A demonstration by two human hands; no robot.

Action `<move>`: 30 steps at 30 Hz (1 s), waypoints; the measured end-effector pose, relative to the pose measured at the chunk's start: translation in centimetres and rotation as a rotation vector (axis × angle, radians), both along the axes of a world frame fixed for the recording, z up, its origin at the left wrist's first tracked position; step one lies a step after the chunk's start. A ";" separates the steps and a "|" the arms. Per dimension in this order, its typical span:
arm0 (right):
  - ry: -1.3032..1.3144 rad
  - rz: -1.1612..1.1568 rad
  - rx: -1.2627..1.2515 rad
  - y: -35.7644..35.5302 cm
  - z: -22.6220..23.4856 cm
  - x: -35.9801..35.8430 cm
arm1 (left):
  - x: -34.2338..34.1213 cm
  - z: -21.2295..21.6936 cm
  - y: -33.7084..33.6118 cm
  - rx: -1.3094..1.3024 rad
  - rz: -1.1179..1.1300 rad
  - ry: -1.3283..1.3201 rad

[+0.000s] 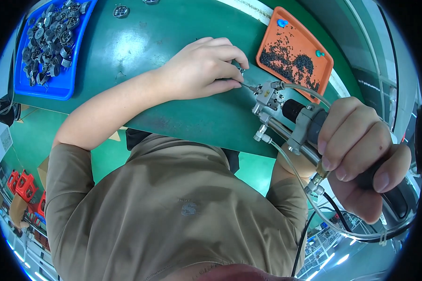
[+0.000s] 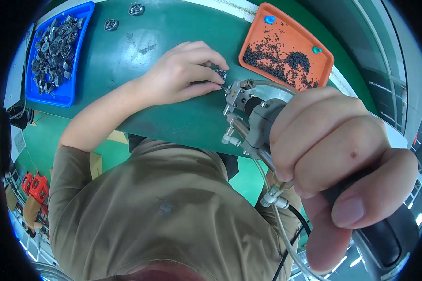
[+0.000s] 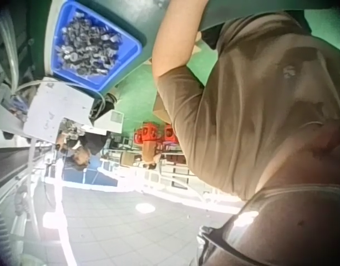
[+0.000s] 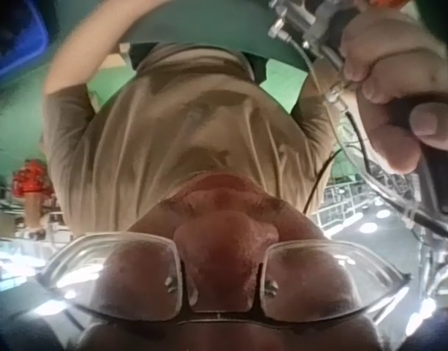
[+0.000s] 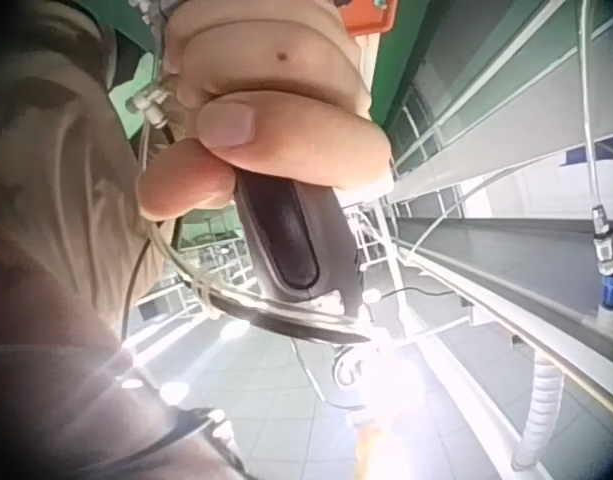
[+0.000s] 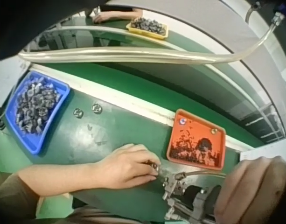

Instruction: The person assembles small circular electronic components by hand, using an automated dispensing tool to join them with electronic wires and small black parts from plastic trays.

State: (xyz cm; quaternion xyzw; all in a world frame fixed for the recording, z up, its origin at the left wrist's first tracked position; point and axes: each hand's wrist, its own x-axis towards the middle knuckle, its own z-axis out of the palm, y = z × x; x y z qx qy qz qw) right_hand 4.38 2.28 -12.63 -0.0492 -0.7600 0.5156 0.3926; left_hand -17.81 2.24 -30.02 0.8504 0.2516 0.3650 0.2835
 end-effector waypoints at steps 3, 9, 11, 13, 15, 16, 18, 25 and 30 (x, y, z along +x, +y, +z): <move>0.016 0.011 -0.033 0.1 -0.2 0.4 | 0.1 0.1 0.1 0.001 -0.024 -0.005; 0.087 0.005 -0.054 0.4 -0.7 0.8 | -0.1 0.2 0.2 -0.013 -0.025 -0.008; 0.098 0.017 -0.058 0.5 -0.7 0.9 | -0.1 0.2 0.2 -0.023 -0.036 -0.007; 0.110 0.026 -0.062 0.5 -0.8 1.0 | -0.1 0.2 0.2 -0.034 -0.049 -0.005; 0.113 0.036 -0.057 0.5 -0.9 0.9 | -0.1 0.1 0.2 -0.034 -0.061 -0.006; 0.114 0.038 -0.059 0.4 -0.9 0.9 | -0.1 0.1 0.2 -0.035 -0.059 -0.006; 0.062 -0.010 -0.070 0.1 -0.7 1.0 | -0.1 0.0 0.2 -0.015 -0.056 0.000; 0.049 0.001 -0.072 0.6 -1.4 1.0 | -0.9 0.5 0.5 0.024 -0.010 0.021; 0.050 0.034 -0.042 1.4 -2.3 0.3 | -0.8 0.0 0.4 0.019 0.022 0.085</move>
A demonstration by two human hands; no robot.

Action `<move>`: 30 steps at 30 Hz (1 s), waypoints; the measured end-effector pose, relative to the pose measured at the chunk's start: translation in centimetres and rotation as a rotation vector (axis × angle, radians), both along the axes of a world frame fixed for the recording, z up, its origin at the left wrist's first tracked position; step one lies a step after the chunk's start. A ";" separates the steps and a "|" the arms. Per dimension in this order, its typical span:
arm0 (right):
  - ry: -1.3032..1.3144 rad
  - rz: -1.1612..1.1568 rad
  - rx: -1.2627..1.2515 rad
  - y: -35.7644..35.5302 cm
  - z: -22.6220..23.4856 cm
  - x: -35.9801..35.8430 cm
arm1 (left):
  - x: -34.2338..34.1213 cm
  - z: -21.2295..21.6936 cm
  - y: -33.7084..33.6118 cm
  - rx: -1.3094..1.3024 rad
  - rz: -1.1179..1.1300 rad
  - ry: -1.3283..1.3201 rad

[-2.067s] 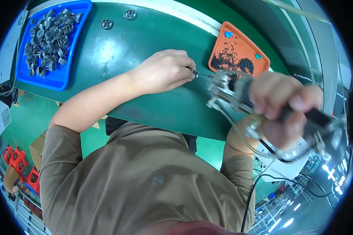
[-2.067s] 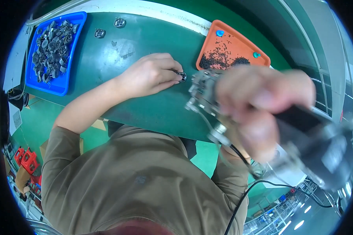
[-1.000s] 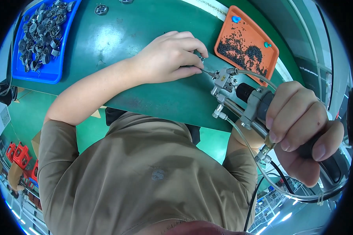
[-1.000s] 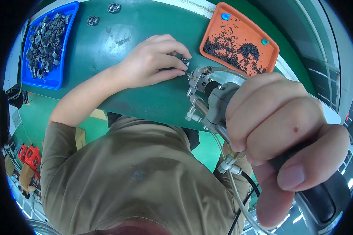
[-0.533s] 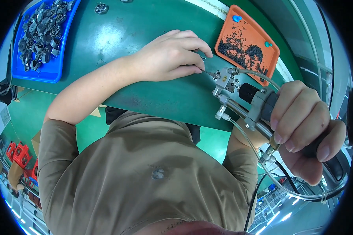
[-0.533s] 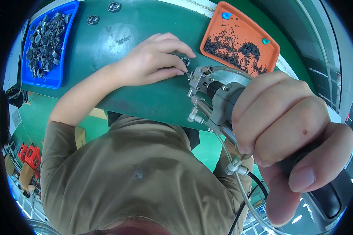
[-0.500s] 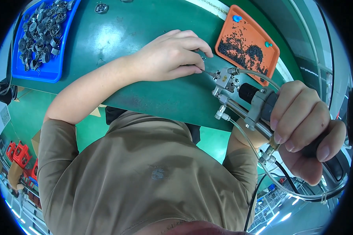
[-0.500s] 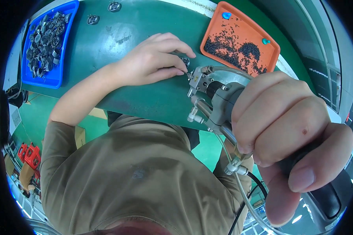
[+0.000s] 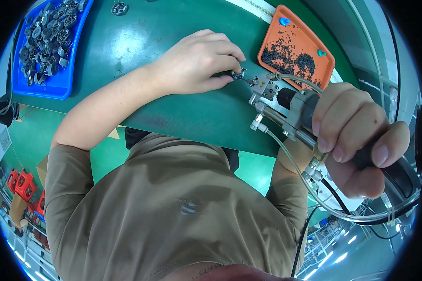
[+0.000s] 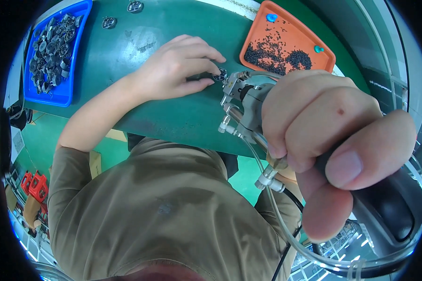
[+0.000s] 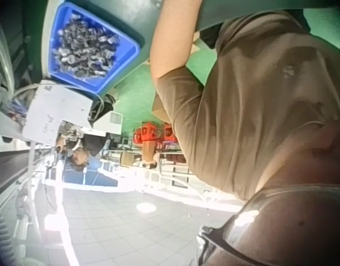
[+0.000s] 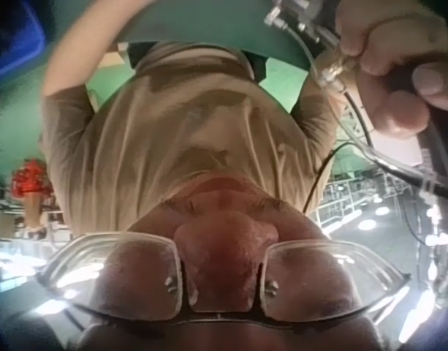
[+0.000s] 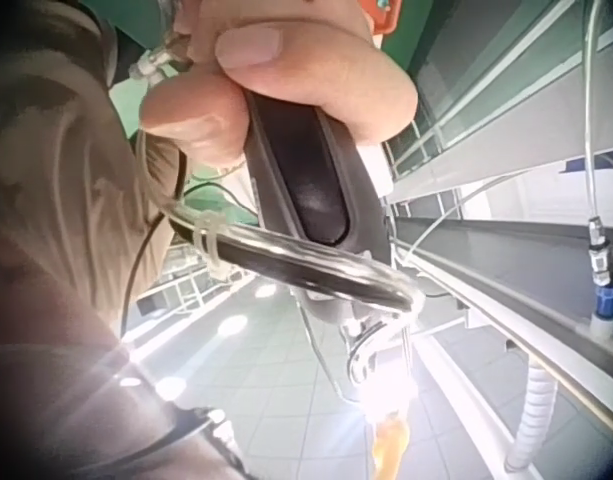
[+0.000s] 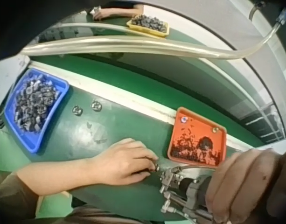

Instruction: The person assembles small circular electronic components by hand, using an automated dispensing tool to join them with electronic wires and small black parts from plastic trays.

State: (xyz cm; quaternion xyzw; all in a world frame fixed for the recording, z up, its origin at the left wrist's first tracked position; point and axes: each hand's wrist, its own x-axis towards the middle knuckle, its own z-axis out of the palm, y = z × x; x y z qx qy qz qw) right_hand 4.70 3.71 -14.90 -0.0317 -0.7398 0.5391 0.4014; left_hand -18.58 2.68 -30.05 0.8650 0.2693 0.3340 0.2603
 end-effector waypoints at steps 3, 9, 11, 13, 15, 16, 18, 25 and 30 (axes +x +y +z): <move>-0.001 0.010 -0.011 0.0 -0.2 -0.1 | 0.0 -0.4 0.1 0.019 -0.002 -0.004; -0.013 0.002 -0.006 0.1 0.5 -0.5 | 0.1 -0.1 0.2 0.025 -0.006 0.025; -0.298 0.029 -0.002 0.2 2.5 -1.4 | -0.1 -0.1 0.0 0.031 0.006 0.034; -0.170 0.043 -0.020 0.5 0.7 -1.0 | 0.1 0.1 0.0 0.044 0.002 0.030; -0.038 0.062 -0.039 0.5 -0.1 -0.7 | 0.2 0.2 0.0 0.063 0.001 0.039; -0.052 0.055 -0.042 0.4 -0.1 -0.6 | 0.1 0.2 -0.1 0.062 0.003 0.039; -0.067 0.049 -0.046 0.2 0.1 -0.5 | 0.2 0.1 -0.2 0.054 0.005 0.037; -0.266 0.024 -0.011 0.4 2.2 -1.3 | 0.3 0.0 0.1 0.057 0.010 0.032; -0.207 -0.033 -0.009 0.5 1.4 -1.7 | 0.0 0.3 0.3 0.063 0.014 0.007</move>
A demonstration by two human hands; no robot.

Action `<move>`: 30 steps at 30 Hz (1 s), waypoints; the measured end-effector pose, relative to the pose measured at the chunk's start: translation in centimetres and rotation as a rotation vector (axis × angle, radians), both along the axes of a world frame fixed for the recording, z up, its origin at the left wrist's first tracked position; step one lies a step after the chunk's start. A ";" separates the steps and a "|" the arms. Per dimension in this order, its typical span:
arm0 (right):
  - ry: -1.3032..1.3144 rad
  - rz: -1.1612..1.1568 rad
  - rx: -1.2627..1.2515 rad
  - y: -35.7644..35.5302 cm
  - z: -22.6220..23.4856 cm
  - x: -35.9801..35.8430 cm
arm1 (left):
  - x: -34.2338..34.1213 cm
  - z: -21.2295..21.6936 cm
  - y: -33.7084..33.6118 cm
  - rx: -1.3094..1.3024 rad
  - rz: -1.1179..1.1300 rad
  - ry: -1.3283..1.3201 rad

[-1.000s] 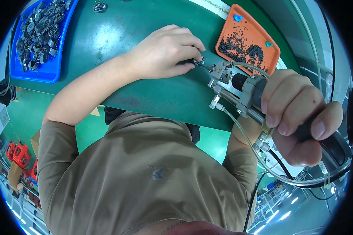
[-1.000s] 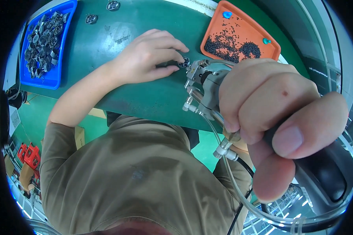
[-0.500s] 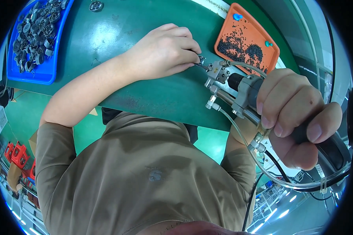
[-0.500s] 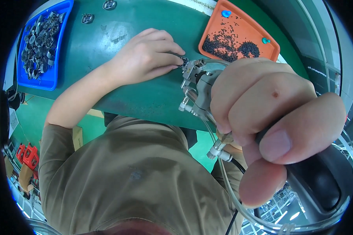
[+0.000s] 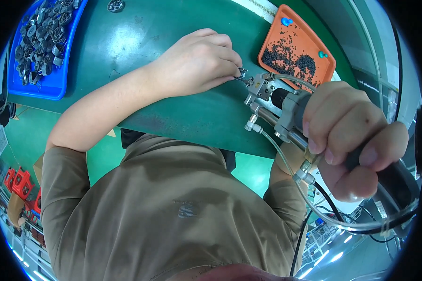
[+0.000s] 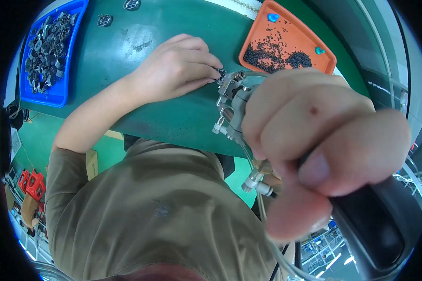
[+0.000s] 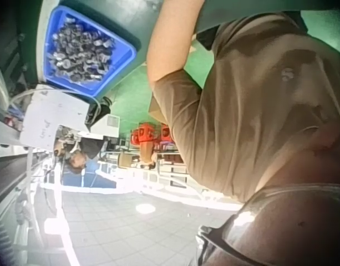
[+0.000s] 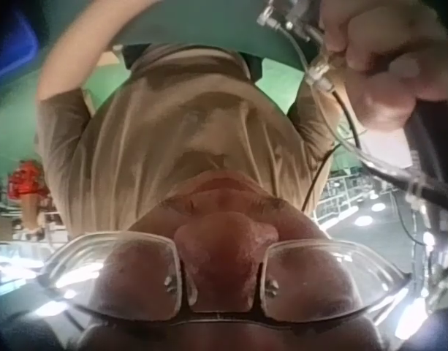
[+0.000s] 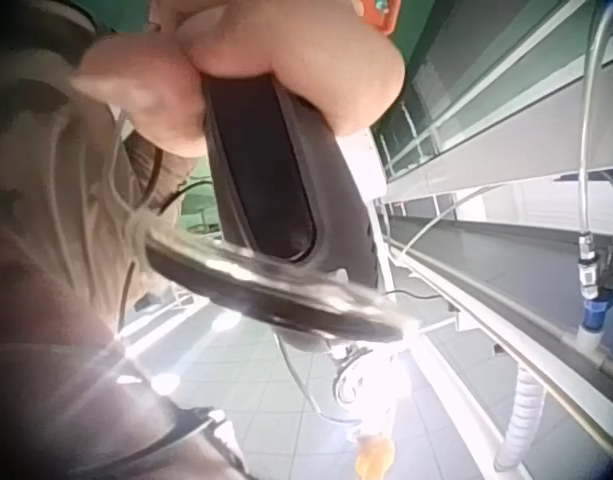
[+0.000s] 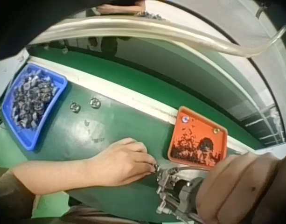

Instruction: The person assembles small circular electronic components by hand, using an automated dispensing tool to join them with electronic wires and small black parts from plastic trays.

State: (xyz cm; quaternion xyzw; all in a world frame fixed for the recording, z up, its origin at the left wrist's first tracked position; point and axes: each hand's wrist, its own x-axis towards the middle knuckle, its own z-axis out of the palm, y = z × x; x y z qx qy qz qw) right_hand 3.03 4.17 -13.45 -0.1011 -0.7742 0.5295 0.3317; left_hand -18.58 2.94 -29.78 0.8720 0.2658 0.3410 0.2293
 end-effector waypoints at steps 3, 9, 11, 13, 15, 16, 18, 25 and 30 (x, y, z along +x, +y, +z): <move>0.116 -0.099 0.011 -1.5 -0.5 -0.8 | 0.3 0.4 -0.1 -0.024 -0.035 0.077; 0.352 -0.241 -0.065 -3.0 -0.8 -0.7 | 0.6 0.1 -1.0 0.020 -0.001 -0.009; 0.455 -0.169 0.061 -3.1 0.3 1.7 | -0.2 0.8 -1.4 0.137 0.071 0.149; 0.559 -0.266 0.085 -4.4 1.3 2.1 | -2.6 2.4 -1.2 0.197 0.118 0.242; 0.525 -0.254 0.078 -5.0 1.3 1.2 | -7.1 4.5 -0.5 0.340 0.375 0.266; 0.506 -0.254 0.091 -5.0 1.3 0.3 | -9.9 4.7 0.4 0.456 0.478 0.193; 0.440 -0.078 0.086 -3.4 0.6 0.3 | -16.1 6.7 0.8 0.390 0.711 0.317; 0.409 -0.146 0.058 -1.8 0.5 1.7 | -21.6 6.4 0.7 0.464 1.123 0.390; 0.408 -0.267 0.085 -2.4 0.1 2.1 | -12.3 6.1 3.4 0.215 0.610 0.366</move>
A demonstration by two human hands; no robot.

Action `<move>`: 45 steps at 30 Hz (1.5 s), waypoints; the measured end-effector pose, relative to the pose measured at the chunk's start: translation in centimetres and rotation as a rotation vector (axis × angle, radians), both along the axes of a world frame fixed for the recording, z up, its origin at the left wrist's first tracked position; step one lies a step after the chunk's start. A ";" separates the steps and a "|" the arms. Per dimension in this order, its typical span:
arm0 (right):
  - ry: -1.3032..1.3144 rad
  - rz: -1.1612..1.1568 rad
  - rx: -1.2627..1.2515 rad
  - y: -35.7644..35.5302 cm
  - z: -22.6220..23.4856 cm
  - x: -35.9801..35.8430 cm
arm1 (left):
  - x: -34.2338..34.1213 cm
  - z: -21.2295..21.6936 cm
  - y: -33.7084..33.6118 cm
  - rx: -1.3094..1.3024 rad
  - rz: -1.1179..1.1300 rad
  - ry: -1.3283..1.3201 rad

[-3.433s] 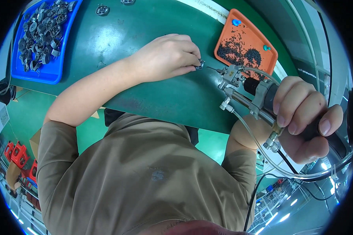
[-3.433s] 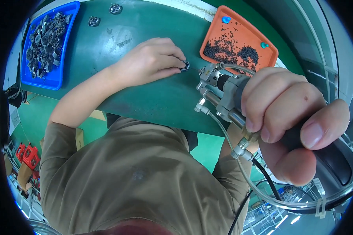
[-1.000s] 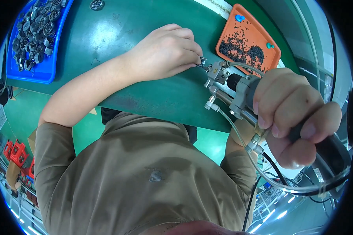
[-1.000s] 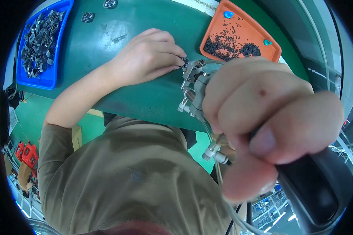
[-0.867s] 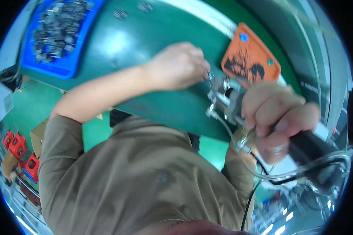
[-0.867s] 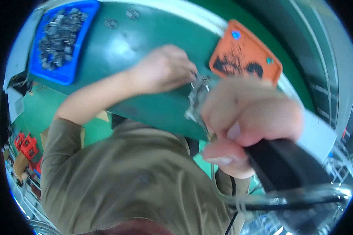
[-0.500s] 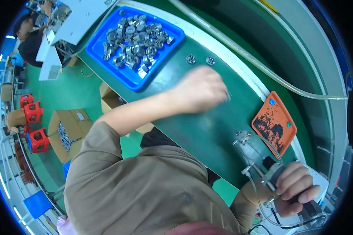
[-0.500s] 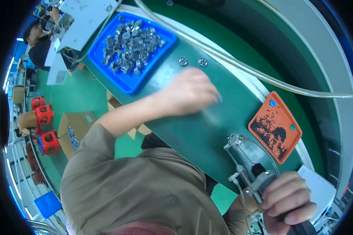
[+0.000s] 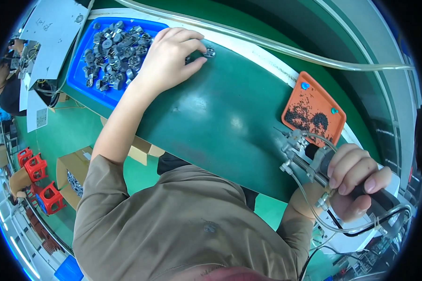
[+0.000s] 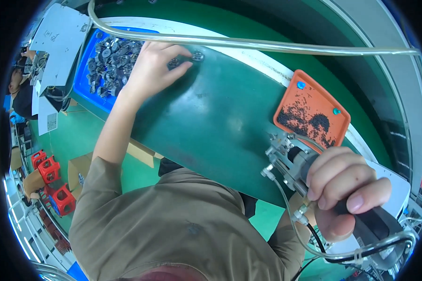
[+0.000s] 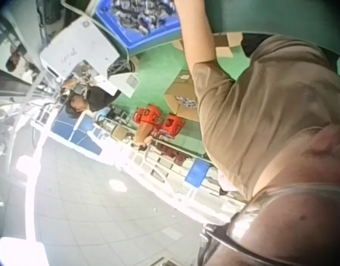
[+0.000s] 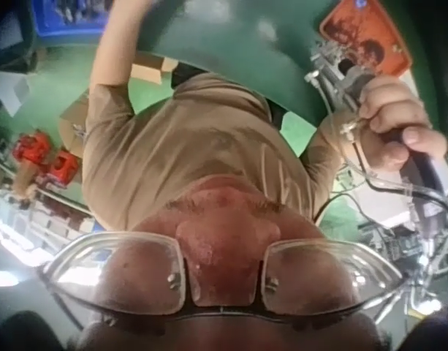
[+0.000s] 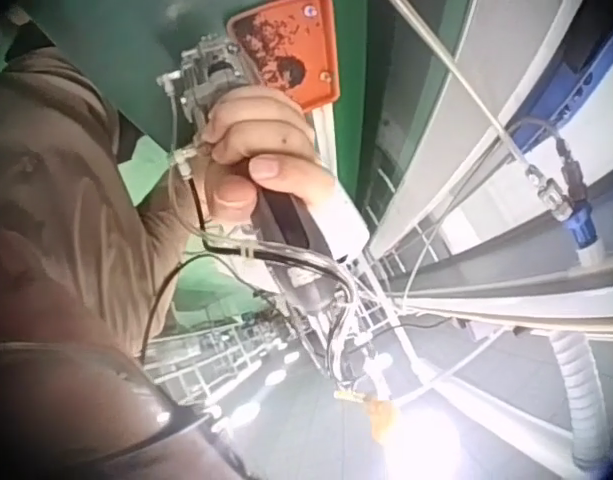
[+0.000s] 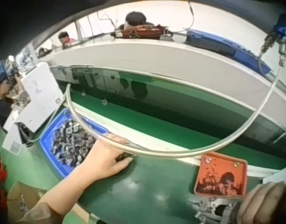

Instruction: The person assembles small circular electronic components by hand, using an automated dispensing tool to join them with electronic wires and small black parts from plastic trays.

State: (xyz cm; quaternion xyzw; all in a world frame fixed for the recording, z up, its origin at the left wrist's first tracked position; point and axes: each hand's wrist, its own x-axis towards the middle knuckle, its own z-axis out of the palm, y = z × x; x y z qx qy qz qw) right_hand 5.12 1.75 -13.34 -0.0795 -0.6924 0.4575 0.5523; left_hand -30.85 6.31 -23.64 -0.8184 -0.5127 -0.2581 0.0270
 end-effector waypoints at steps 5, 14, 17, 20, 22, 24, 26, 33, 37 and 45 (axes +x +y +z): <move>0.001 0.053 0.013 0.6 -0.1 -0.7 | -0.1 -2.7 1.8 -0.028 -0.012 0.124; -0.106 0.137 -0.062 0.9 0.0 0.4 | 9.7 -3.2 -1.8 -0.204 -0.400 -0.096; -0.145 0.115 -0.073 0.6 0.1 0.4 | 12.2 -3.8 -2.6 -0.245 -0.518 -0.136; -0.195 0.108 -0.076 0.6 0.1 0.5 | 12.6 -5.1 -3.7 -0.219 -0.578 -0.266; -0.260 0.133 -0.078 1.0 0.1 0.4 | 12.5 -5.1 -4.1 -0.229 -0.602 -0.296; -0.284 0.155 -0.081 1.4 -0.2 0.4 | 12.4 -5.0 -4.0 -0.201 -0.620 -0.268; -0.293 0.184 -0.095 1.6 -0.5 0.3 | 12.3 -5.2 -3.9 -0.209 -0.626 -0.288; -0.284 0.241 -0.096 2.0 -1.0 0.1 | 12.3 -5.6 -3.6 -0.197 -0.635 -0.313; -0.272 0.264 -0.077 2.2 -1.2 0.1 | 12.3 -5.7 -3.7 -0.197 -0.630 -0.315; -0.235 0.292 -0.033 2.6 -1.7 0.2 | 12.3 -5.7 -3.8 -0.194 -0.624 -0.305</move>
